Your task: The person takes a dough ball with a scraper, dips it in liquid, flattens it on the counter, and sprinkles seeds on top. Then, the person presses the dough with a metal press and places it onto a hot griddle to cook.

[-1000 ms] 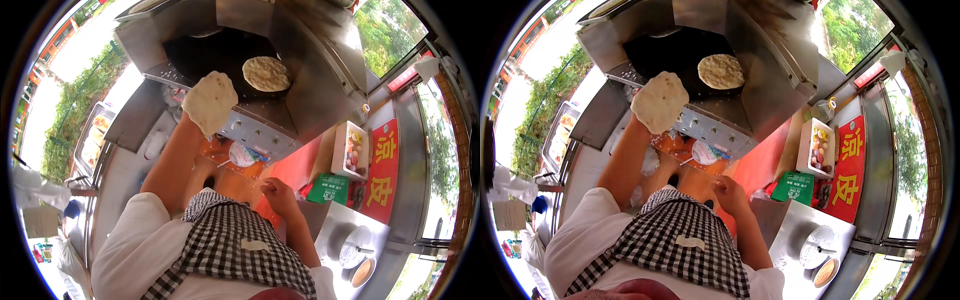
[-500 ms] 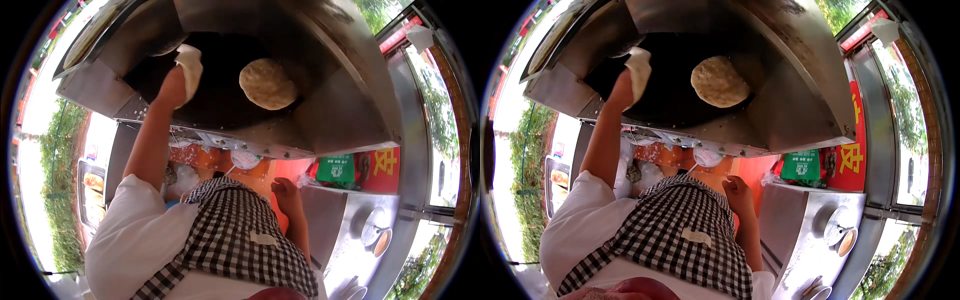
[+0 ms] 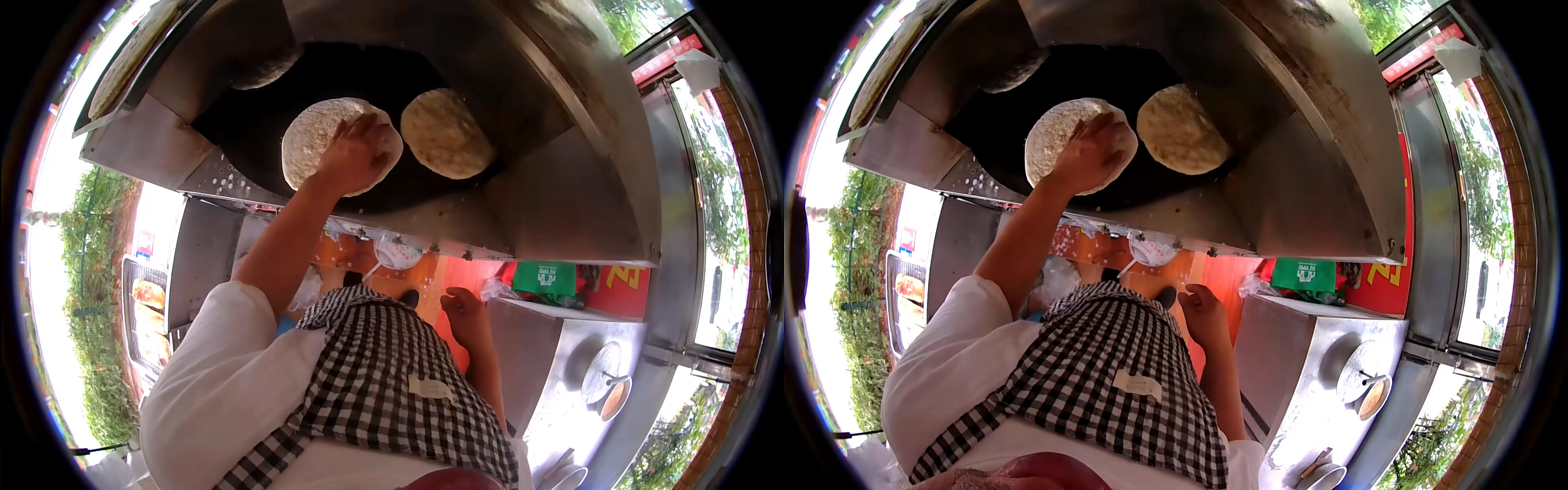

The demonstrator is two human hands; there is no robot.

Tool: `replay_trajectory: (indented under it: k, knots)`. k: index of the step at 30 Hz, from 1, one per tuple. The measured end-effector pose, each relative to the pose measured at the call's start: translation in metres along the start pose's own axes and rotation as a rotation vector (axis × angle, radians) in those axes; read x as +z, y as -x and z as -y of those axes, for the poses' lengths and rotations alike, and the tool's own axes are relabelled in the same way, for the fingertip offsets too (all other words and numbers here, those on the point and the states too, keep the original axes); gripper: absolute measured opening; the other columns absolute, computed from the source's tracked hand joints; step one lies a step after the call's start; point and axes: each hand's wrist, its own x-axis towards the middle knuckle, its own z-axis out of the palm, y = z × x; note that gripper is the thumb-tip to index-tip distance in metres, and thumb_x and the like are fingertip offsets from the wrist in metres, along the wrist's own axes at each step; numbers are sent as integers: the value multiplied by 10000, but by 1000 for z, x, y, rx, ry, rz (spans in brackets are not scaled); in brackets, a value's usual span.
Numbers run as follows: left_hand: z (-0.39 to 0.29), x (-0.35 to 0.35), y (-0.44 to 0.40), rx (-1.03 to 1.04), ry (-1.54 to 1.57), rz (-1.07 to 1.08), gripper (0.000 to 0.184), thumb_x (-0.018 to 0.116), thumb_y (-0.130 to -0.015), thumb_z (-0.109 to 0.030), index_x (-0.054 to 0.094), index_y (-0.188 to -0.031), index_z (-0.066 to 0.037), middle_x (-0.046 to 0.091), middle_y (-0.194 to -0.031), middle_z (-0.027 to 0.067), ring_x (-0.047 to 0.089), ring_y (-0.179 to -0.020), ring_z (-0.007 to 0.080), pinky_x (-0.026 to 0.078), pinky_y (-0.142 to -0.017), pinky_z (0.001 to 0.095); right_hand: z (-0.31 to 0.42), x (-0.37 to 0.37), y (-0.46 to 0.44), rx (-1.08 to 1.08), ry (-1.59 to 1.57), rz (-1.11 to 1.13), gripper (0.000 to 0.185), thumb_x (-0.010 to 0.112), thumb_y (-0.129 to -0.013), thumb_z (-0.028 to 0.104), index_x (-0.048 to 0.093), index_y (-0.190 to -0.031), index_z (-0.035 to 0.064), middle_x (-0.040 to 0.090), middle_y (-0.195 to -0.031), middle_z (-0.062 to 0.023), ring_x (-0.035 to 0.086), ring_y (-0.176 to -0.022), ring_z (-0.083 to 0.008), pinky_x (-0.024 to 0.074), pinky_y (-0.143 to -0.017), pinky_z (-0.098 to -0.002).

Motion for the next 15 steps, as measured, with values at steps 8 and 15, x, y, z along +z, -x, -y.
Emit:
replay_trajectory:
  k: [8,15]
  knots:
    - [30,16,-7,-113,-103,9,642,636,-969,-288,437,-1545,-87,443,-1593,154,386,-1503,340,272,-1255,523,-16,-15,-10,-28,-6,40,348,763,-933,278,700,-1177,39,757,-910,-170,755,-840,-289,589,-744,-382]
    - [15,11,-26,-83,-291,141,660,561,-1029,-371,387,-1581,-55,361,-1655,148,330,-1540,306,243,-1269,500,-9,-19,-11,0,70,96,354,744,-943,319,700,-1182,61,767,-951,-157,760,-893,-286,587,-770,-386]
